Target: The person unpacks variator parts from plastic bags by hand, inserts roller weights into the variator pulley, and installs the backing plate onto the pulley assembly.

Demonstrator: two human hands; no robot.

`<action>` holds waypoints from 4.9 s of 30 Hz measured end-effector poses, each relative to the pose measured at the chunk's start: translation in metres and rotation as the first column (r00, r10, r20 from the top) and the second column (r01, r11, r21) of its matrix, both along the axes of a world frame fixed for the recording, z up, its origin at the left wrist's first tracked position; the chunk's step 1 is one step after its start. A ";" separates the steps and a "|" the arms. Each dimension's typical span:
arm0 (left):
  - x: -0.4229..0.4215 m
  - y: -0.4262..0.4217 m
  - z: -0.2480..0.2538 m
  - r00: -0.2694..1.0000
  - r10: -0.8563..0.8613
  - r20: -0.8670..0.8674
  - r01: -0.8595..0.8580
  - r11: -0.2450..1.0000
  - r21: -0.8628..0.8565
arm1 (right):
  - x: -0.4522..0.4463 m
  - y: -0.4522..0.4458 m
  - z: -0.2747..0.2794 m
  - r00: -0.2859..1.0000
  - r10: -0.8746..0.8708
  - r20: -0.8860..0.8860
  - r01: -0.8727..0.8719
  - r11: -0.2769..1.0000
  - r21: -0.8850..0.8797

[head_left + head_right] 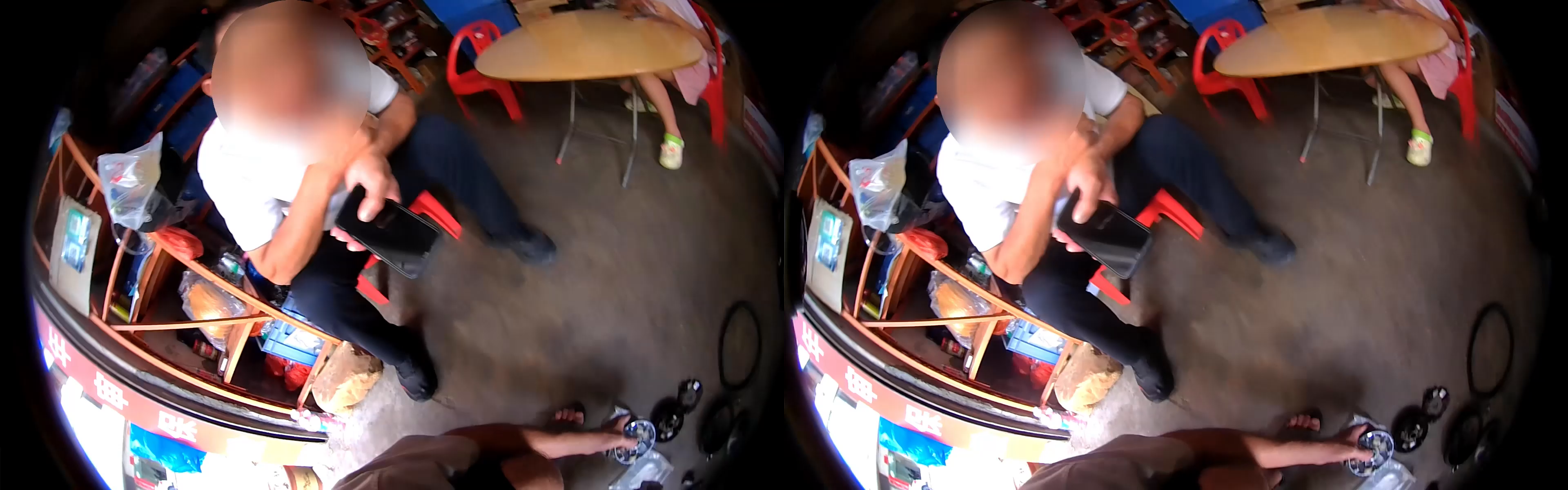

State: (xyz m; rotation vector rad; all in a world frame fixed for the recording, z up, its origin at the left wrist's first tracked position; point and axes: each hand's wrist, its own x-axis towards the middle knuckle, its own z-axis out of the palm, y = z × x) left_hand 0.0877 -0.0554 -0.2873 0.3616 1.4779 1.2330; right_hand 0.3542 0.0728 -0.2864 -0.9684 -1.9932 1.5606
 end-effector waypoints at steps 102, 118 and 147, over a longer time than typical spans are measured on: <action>-0.002 0.007 0.016 0.965 0.037 0.259 -0.037 0.999 -0.006 | -0.015 -0.010 0.002 0.864 -0.470 -0.180 -0.096 0.198 -0.976; -0.001 0.007 0.020 0.965 0.016 0.260 -0.012 1.000 -0.018 | -0.024 -0.005 0.015 0.897 -0.401 -0.187 0.033 0.482 -0.876; 0.010 0.012 0.025 0.992 -0.012 0.124 0.015 1.000 -0.024 | -0.090 0.005 0.058 0.945 0.157 0.285 -0.284 0.827 0.485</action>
